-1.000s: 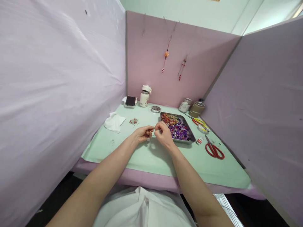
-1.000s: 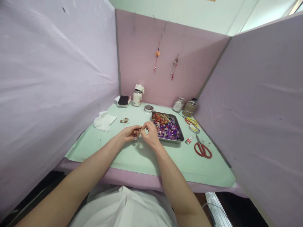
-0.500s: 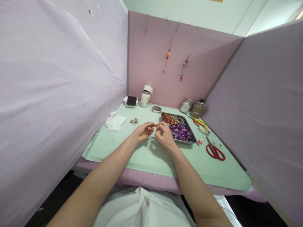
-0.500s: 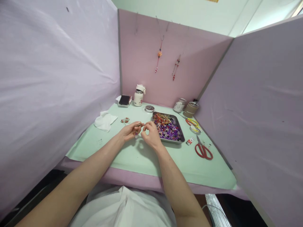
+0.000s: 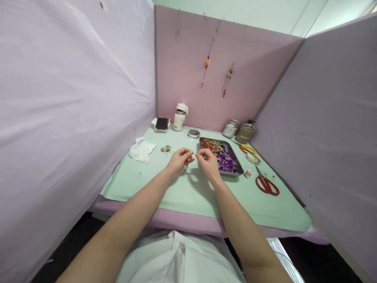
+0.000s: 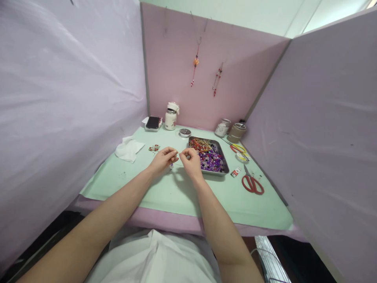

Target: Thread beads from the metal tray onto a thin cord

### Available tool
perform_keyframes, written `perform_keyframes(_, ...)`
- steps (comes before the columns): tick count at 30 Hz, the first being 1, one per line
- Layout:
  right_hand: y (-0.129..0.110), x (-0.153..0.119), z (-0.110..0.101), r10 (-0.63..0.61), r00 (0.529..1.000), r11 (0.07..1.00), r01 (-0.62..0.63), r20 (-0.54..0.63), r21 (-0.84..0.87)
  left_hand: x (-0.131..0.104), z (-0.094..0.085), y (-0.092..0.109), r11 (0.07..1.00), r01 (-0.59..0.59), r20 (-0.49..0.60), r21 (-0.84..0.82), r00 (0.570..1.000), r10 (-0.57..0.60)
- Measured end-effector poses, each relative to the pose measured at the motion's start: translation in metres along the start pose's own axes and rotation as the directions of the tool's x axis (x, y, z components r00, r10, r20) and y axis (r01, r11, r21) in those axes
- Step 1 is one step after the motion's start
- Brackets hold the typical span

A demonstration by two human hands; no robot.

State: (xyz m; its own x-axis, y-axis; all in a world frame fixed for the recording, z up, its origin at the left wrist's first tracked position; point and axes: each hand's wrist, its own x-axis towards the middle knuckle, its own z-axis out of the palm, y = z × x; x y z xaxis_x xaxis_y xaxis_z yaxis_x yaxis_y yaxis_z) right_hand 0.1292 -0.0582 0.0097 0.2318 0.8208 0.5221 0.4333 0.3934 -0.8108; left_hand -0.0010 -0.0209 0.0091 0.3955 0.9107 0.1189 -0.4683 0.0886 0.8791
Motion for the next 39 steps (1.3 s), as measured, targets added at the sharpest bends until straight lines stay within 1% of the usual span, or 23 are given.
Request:
perform_keyframes(3,0.002,0.000,0.000,0.063,0.998,0.998,-0.063,-0.003,0.012,-0.001,0.001,0.000,1.000,-0.019,-0.006,0.015,1.000,0.019)
perform_keyframes(6,0.003,0.000,0.002,0.054,0.997,0.999,-0.053,0.052,-0.011,-0.001,0.000,-0.001,0.999,-0.037,-0.015,0.040,0.999,0.038)
perform_keyframes(8,0.003,0.000,0.002,0.059,0.997,0.998,-0.059,0.058,0.001,-0.001,0.000,-0.002,0.998,-0.029,-0.027,0.060,0.999,0.031)
perform_keyframes(11,0.002,0.001,0.002,0.117,0.992,0.990,-0.120,0.035,0.077,-0.001,0.000,-0.003,0.997,-0.007,-0.026,0.078,1.000,0.009)
perform_keyframes(14,0.001,0.003,0.001,0.150,0.988,0.977,-0.154,0.037,0.150,0.000,-0.001,-0.006,0.996,0.016,0.022,0.083,1.000,-0.018)
perform_keyframes(18,0.002,0.004,-0.002,0.135,0.990,0.981,-0.138,0.035,0.139,0.000,-0.004,-0.008,0.995,0.059,0.089,0.079,0.994,-0.066)
perform_keyframes(24,0.005,0.006,-0.005,0.131,0.990,0.983,-0.137,0.052,0.119,-0.003,-0.002,-0.003,0.990,0.127,0.100,0.061,0.986,-0.132)
perform_keyframes(29,0.003,0.006,-0.007,0.136,0.988,0.983,-0.143,0.070,0.118,-0.003,-0.001,-0.001,0.987,0.152,0.062,0.058,0.986,-0.156)
perform_keyframes(33,0.001,0.006,-0.008,0.125,0.987,0.985,-0.135,0.100,0.108,-0.002,-0.002,-0.003,0.979,0.182,0.020,0.096,0.983,-0.184)
perform_keyframes(36,0.001,0.006,-0.007,0.111,0.990,0.989,-0.119,0.090,0.088,-0.002,-0.001,-0.003,0.972,0.199,0.014,0.124,0.979,-0.202)
perform_keyframes(39,0.003,0.007,-0.007,0.099,0.991,0.992,-0.105,0.090,0.064,-0.003,0.000,-0.001,0.975,0.189,0.025,0.116,0.981,-0.193)
